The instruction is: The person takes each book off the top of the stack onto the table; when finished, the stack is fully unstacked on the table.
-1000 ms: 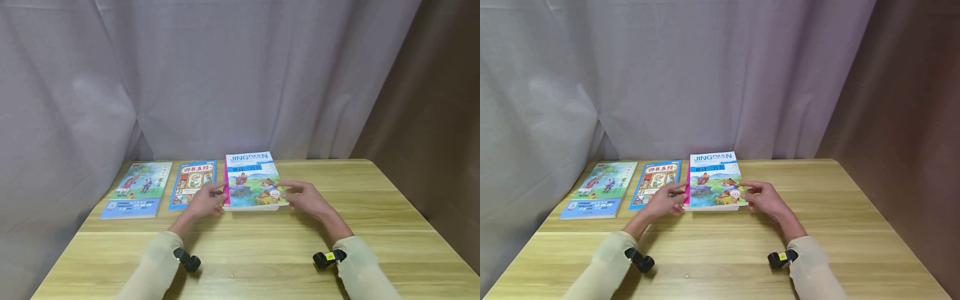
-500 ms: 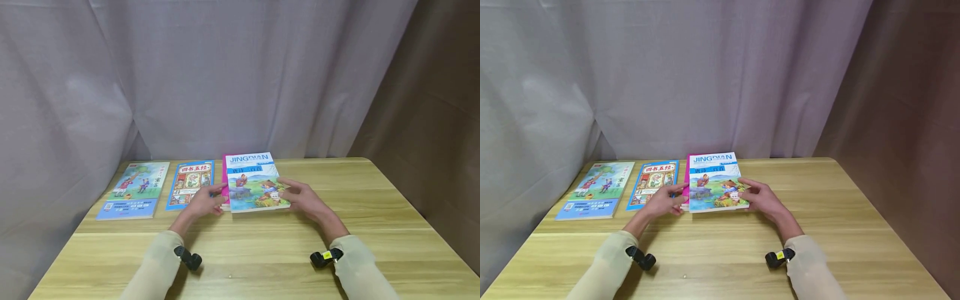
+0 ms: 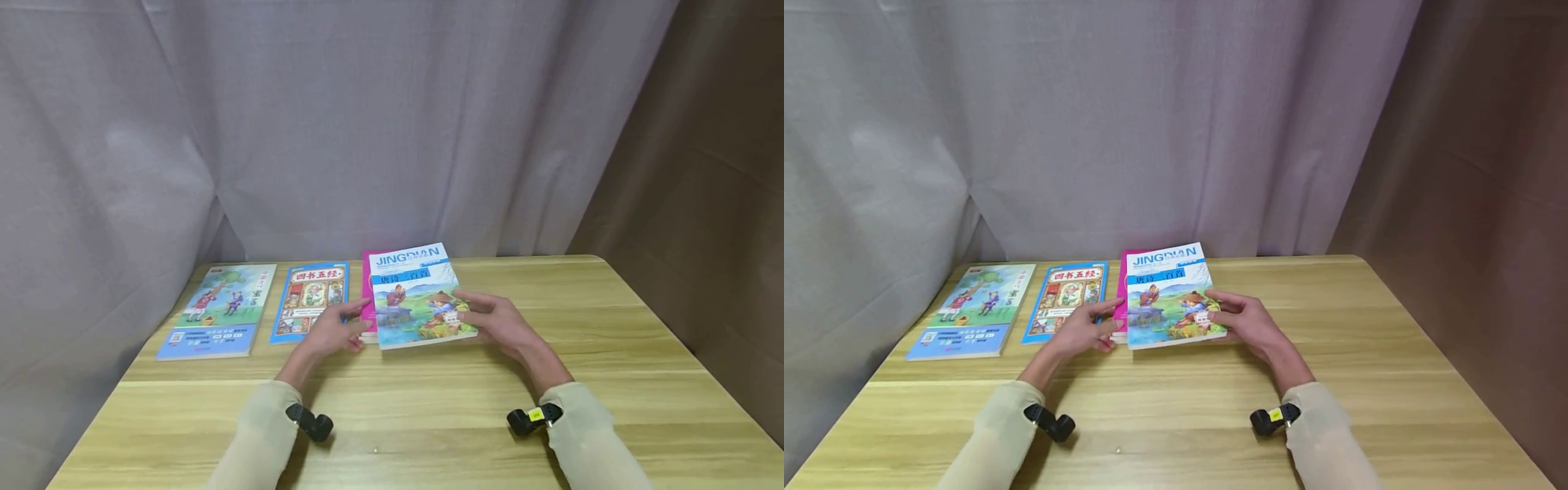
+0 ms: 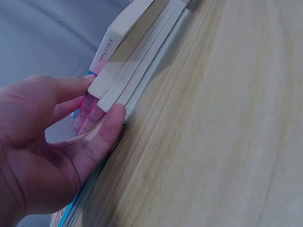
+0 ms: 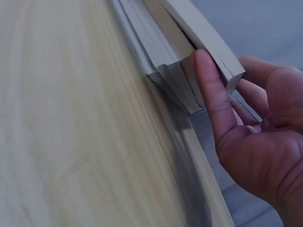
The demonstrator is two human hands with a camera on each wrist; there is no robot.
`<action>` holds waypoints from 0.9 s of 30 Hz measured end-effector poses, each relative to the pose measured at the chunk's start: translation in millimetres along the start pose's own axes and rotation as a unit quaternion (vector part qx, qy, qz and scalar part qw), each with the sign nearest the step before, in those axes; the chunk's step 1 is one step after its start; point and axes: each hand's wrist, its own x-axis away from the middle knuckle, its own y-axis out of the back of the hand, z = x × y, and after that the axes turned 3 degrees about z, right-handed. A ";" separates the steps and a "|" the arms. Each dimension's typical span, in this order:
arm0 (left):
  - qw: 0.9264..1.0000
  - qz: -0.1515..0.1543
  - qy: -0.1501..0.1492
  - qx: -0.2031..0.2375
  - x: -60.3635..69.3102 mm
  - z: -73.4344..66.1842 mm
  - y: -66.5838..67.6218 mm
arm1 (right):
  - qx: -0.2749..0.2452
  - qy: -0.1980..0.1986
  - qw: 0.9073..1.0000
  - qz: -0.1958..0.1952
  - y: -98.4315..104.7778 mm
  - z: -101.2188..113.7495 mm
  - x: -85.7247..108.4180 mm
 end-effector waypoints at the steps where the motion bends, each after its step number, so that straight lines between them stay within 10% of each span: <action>1: 1.000 0.000 -0.001 0.002 -0.4 -0.2 -0.2 | -0.004 0.000 1.000 -0.001 0.9 0.9 0.7; 27: 1.000 -0.009 0.005 0.003 -2.8 3.8 -2.0 | -0.055 -0.004 0.997 -0.049 58.1 20.0 27.8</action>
